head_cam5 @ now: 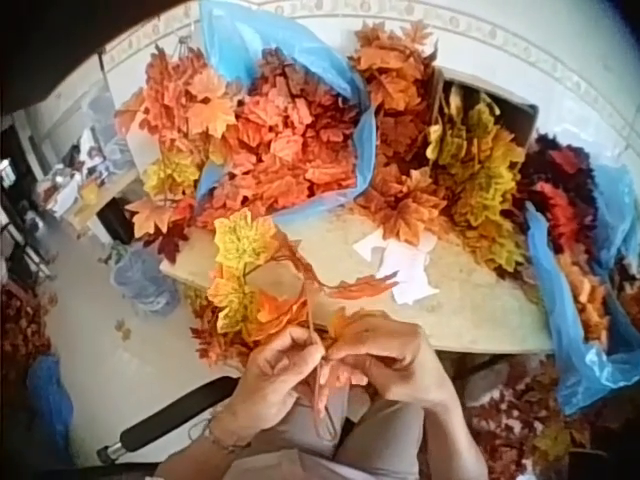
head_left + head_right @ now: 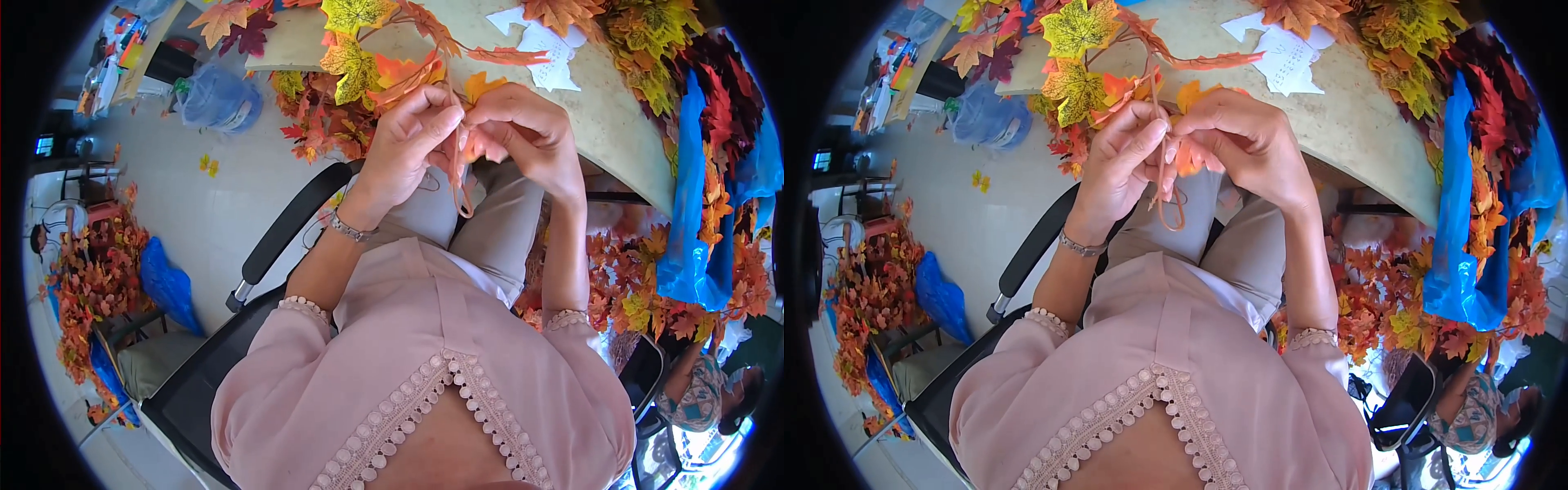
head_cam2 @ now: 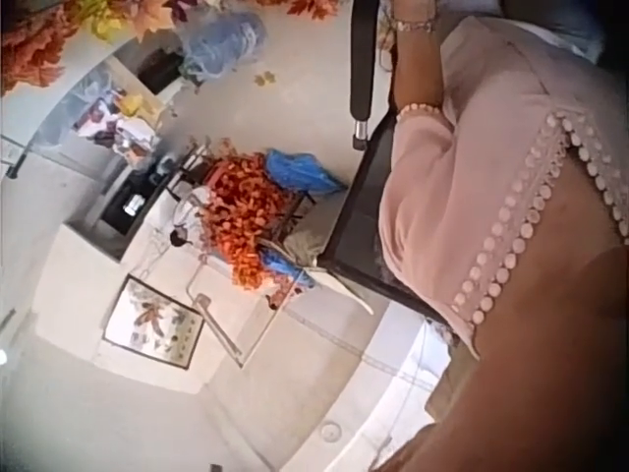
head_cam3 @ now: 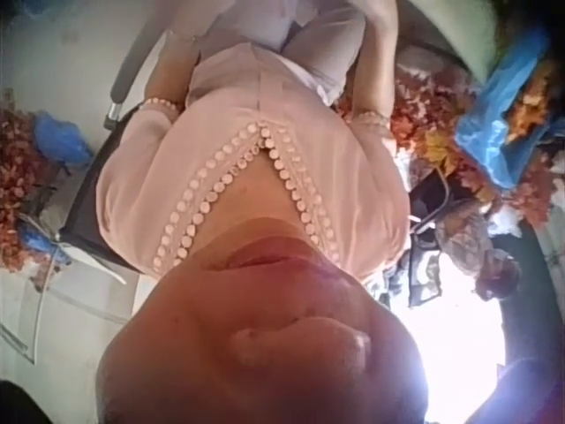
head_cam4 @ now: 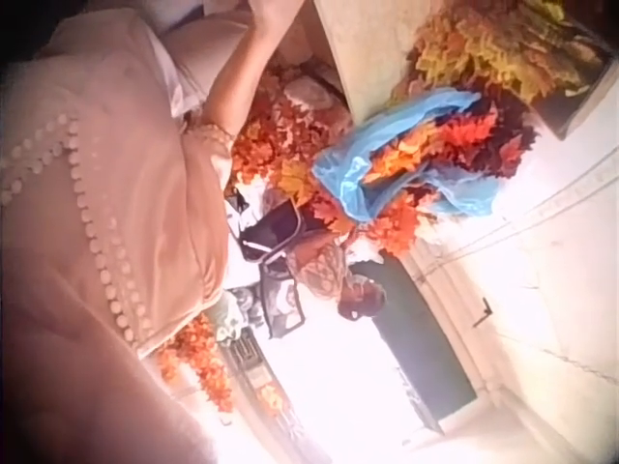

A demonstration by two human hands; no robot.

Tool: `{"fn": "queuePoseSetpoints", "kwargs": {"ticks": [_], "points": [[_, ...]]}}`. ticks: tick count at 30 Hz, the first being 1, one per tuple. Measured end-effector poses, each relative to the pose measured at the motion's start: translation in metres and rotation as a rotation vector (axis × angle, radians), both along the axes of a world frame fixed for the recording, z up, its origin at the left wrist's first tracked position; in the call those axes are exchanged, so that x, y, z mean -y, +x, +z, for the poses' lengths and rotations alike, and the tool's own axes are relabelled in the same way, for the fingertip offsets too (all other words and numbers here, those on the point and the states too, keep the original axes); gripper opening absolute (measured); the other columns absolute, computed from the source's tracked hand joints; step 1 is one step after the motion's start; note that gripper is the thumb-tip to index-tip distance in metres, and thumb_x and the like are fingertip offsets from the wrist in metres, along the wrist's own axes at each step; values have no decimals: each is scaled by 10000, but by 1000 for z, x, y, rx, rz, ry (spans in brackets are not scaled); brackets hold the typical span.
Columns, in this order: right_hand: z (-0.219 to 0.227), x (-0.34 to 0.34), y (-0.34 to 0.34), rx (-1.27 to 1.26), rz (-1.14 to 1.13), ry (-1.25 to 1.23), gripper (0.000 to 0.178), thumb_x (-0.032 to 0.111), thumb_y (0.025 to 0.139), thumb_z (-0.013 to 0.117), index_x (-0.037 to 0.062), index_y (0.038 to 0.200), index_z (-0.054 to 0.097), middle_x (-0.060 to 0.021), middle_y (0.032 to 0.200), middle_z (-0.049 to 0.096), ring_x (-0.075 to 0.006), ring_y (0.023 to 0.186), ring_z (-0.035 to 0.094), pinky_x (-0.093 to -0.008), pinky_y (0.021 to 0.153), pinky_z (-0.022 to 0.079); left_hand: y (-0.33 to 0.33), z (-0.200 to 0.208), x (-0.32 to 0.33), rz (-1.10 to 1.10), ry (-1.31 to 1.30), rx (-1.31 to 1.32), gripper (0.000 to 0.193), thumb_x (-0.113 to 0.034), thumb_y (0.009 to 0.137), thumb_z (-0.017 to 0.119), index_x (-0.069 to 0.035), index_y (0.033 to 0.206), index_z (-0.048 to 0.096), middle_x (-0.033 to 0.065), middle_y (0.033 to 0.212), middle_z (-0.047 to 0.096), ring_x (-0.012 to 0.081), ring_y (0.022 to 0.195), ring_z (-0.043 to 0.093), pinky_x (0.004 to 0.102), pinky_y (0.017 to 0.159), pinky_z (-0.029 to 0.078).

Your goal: The person assembles artificial autumn leaf garlands by hand, attaching individual artificial leaves to plastic stems.

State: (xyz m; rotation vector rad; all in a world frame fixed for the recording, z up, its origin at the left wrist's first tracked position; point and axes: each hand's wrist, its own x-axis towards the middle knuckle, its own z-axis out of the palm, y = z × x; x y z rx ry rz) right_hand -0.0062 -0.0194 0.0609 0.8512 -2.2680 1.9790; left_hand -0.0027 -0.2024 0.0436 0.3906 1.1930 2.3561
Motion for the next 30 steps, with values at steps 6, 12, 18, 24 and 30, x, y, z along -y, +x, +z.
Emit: {"fn": "queuePoseSetpoints", "kwargs": {"ticks": [6, 12, 18, 24, 30], "points": [[-13, 18, 7, -59, -260, 1, 210, -17, 725, 630, 12, 933, 616, -76, 879, 607, -169, 774, 587, -262, 691, 477, 4, -4, 1, 96, 80, -66, 186, -56, 877, 456, -26, 1054, 405, 104, 830, 530, 168, 689, 578, 251, 564, 515], [-6, 22, 17, -271, -570, 134, 528, 124, 663, 733, 18, 1126, 503, -112, 1069, 548, -216, 938, 546, -318, 805, 442, -4, -4, 8, 170, 110, -80, 199, -48, 853, 508, -32, 1026, 410, 147, 879, 599, 183, 702, 599, 269, 552, 521], [8, 23, 68, -648, -570, 250, 294, 55, 648, 720, -26, 905, 602, -121, 918, 577, -217, 849, 537, -326, 763, 429, -6, 1, 10, 314, 59, -93, 198, -31, 846, 515, -20, 1014, 411, 170, 887, 609, 193, 666, 613, 261, 540, 525], [-20, 32, 54, -131, -312, 71, 208, 63, 736, 657, 2, 930, 610, -86, 833, 604, -184, 775, 567, -300, 700, 452, -8, 8, 8, 356, -5, -133, 211, -31, 831, 544, 2, 1000, 422, 190, 869, 615, 196, 664, 620, 271, 554, 537], [-16, 20, 56, 438, 39, -384, 322, 204, 888, 501, -87, 1018, 550, -137, 696, 613, -160, 600, 588, -266, 616, 485, -10, 10, 11, 432, -33, -173, 210, -40, 832, 549, 4, 998, 429, 202, 876, 614, 192, 663, 618, 271, 560, 537]]}}
